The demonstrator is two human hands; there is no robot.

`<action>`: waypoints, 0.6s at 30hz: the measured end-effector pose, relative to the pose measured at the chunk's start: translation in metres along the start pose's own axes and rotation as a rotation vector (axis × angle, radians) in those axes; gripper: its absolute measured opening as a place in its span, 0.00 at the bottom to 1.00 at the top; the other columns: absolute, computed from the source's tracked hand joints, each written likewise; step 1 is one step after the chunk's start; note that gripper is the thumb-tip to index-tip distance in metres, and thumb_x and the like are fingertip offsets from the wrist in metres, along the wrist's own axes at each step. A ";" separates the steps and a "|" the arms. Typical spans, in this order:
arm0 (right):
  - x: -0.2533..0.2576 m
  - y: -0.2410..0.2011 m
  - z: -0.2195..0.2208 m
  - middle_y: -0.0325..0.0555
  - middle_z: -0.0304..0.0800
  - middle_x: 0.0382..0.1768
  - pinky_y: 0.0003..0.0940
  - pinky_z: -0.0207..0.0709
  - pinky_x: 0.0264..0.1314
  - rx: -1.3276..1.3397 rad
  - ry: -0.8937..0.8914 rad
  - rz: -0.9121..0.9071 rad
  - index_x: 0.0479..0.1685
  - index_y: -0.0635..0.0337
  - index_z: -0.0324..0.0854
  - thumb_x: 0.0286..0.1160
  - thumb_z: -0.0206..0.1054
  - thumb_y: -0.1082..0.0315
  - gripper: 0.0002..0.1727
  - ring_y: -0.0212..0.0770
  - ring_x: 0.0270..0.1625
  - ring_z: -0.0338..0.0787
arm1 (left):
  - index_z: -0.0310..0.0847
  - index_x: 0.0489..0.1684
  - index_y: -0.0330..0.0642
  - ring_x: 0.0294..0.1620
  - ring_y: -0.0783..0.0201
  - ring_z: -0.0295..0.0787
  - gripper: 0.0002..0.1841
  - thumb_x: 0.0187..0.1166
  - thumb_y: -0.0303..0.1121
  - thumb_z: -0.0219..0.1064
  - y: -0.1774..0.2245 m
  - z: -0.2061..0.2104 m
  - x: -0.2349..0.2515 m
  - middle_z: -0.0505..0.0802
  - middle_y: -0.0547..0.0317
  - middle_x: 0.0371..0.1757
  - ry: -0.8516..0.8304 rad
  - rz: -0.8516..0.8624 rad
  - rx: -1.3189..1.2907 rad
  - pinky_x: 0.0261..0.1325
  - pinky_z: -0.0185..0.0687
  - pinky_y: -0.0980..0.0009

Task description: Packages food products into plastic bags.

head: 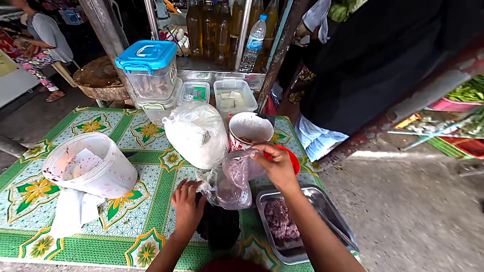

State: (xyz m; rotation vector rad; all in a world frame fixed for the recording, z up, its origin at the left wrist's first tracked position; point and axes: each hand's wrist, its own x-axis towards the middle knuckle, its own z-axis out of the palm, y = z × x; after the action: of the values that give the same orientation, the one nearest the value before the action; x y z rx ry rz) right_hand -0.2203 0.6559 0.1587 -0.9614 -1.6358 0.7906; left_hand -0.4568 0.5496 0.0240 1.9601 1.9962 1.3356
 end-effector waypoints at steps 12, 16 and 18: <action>-0.010 0.011 0.011 0.42 0.93 0.42 0.41 0.74 0.64 -0.231 0.082 -0.014 0.36 0.60 0.92 0.67 0.72 0.72 0.04 0.38 0.56 0.85 | 0.85 0.68 0.37 0.89 0.24 0.50 0.23 0.75 0.35 0.75 -0.003 -0.016 -0.059 0.74 0.30 0.81 -0.571 -0.519 0.161 0.83 0.44 0.27; -0.009 0.000 0.011 0.45 0.92 0.42 0.38 0.76 0.61 -0.234 0.086 0.021 0.38 0.63 0.91 0.69 0.72 0.75 0.04 0.37 0.55 0.85 | 0.83 0.72 0.37 0.82 0.13 0.55 0.30 0.68 0.37 0.79 0.000 -0.028 -0.038 0.75 0.23 0.79 -0.264 -0.256 0.059 0.74 0.50 0.17; -0.009 -0.008 0.013 0.46 0.92 0.43 0.37 0.77 0.59 -0.228 0.086 0.057 0.40 0.64 0.91 0.71 0.72 0.75 0.04 0.36 0.54 0.86 | 0.88 0.67 0.40 0.80 0.14 0.60 0.27 0.67 0.39 0.80 0.014 -0.029 -0.008 0.80 0.29 0.76 -0.152 -0.113 0.003 0.71 0.55 0.18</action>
State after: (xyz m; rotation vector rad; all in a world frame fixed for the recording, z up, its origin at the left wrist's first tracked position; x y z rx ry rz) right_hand -0.2328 0.6441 0.1583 -1.1907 -1.6534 0.6001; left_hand -0.4606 0.5252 0.0461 1.8570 2.0057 1.1240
